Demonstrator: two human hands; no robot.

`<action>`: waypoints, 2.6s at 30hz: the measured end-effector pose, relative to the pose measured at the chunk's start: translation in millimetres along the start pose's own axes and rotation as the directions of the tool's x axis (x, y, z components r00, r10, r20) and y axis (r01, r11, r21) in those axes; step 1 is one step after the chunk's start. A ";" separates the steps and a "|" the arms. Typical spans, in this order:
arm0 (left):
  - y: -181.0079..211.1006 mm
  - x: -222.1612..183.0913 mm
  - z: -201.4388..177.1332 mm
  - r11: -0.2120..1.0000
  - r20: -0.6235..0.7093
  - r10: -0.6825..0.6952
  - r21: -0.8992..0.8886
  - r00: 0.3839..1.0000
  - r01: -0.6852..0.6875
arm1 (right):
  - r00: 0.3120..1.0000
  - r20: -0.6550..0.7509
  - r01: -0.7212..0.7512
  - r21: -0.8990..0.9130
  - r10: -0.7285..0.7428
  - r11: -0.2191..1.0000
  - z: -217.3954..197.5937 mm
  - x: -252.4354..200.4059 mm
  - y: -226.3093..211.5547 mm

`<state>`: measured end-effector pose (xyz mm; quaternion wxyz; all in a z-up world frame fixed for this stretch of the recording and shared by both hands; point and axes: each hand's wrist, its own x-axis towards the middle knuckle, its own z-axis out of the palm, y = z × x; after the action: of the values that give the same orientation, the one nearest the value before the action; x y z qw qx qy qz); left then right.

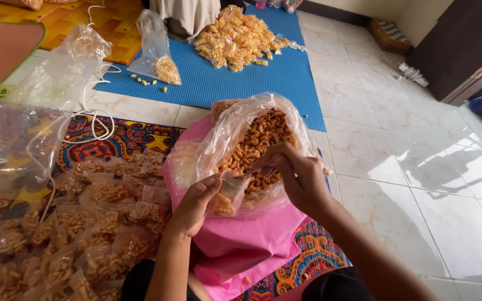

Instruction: Bagging roasted nuts from a large bulk container into smaller individual plastic bags using a spoon.

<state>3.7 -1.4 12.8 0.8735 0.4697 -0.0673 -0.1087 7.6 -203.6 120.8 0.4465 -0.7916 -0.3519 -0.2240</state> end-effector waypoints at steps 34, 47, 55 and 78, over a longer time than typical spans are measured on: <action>-38.5 9.5 -34.6 0.999 -0.029 0.030 0.030 0.999 -0.029 | 0.716 -0.448 -0.434 0.316 0.536 0.844 7.7 -100.6 130.6; -24.8 7.0 -25.2 0.998 -0.061 -0.042 0.037 0.997 0.044 | 0.714 -0.373 -0.365 0.524 0.592 0.770 8.9 -90.5 128.3; -14.3 2.1 -9.2 0.996 -0.021 -0.049 0.080 0.999 0.050 | 0.735 -0.384 -0.274 0.587 0.559 0.762 -28.0 -66.1 112.8; -50.2 14.0 -35.2 0.999 0.155 0.002 0.037 0.988 -0.008 | 0.998 0.063 0.031 0.021 -0.032 0.999 -26.2 20.4 1.7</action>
<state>18.7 -3.4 -48.3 0.8570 0.4760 -0.1380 -0.1411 21.1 -219.5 146.7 0.4394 -0.7882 -0.3804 -0.2024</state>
